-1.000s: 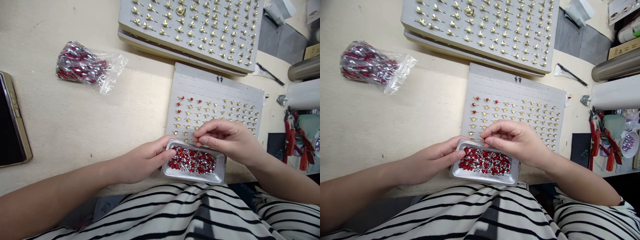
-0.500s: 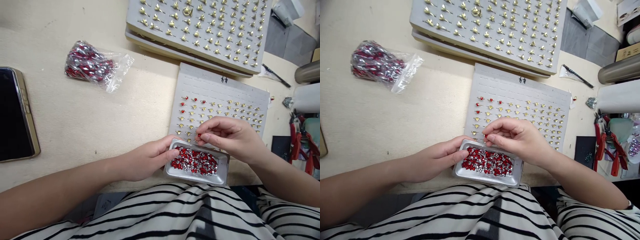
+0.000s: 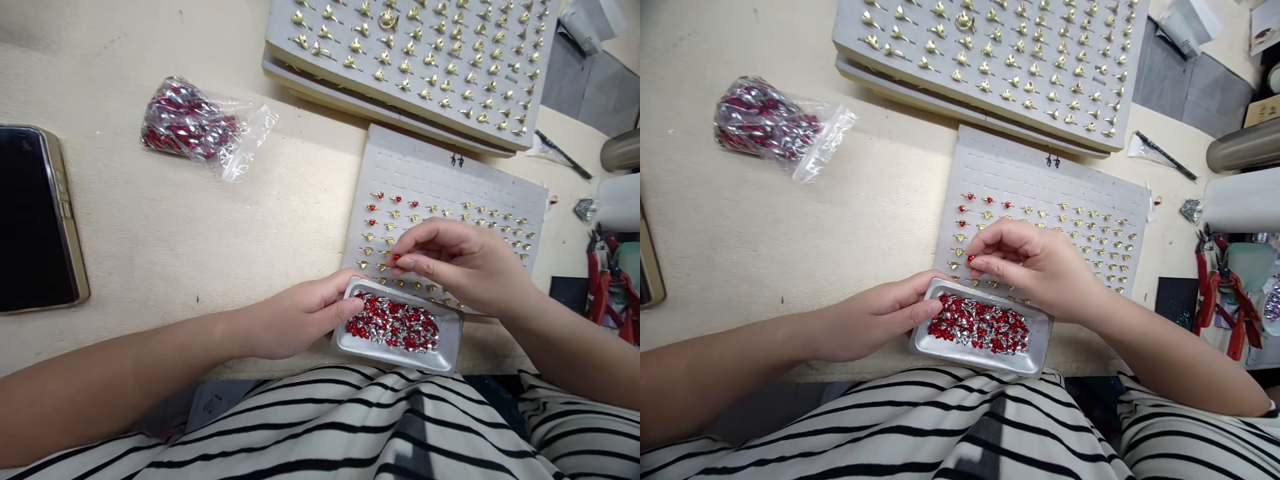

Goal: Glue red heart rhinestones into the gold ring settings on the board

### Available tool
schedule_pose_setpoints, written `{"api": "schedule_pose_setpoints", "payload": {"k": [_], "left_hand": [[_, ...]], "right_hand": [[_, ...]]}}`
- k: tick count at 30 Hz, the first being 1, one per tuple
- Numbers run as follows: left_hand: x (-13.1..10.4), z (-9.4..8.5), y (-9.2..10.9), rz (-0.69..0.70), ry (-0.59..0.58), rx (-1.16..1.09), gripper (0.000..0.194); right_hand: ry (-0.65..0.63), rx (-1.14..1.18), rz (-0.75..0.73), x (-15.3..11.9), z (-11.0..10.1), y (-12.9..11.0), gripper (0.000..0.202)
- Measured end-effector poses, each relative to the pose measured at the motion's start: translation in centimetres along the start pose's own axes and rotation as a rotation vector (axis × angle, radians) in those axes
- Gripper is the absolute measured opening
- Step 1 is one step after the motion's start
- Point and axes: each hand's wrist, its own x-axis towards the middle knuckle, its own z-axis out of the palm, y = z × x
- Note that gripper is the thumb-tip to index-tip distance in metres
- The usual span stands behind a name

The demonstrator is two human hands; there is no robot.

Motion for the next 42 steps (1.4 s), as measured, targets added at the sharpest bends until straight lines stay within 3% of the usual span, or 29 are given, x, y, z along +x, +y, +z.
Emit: {"api": "schedule_pose_setpoints", "payload": {"k": [6,11,28,42], "left_hand": [[0.0,0.0,0.2,-0.063,0.006,0.027,0.035],[-0.1,0.0,0.3,-0.092,0.002,0.02,0.036],[0.1,-0.2,0.3,-0.068,0.007,0.045,0.037],[0.1,-0.1,0.3,-0.071,-0.001,0.036,0.039]], "right_hand": [[0.067,-0.594,-0.489,2.4,-0.7,1.2,0.013],[0.05,-0.721,-0.624,4.1,-0.8,2.4,0.013],[-0.055,-0.707,-0.437,4.5,-0.6,2.3,0.022],[0.029,-0.719,-0.488,3.5,-0.7,2.7,0.018]]}}
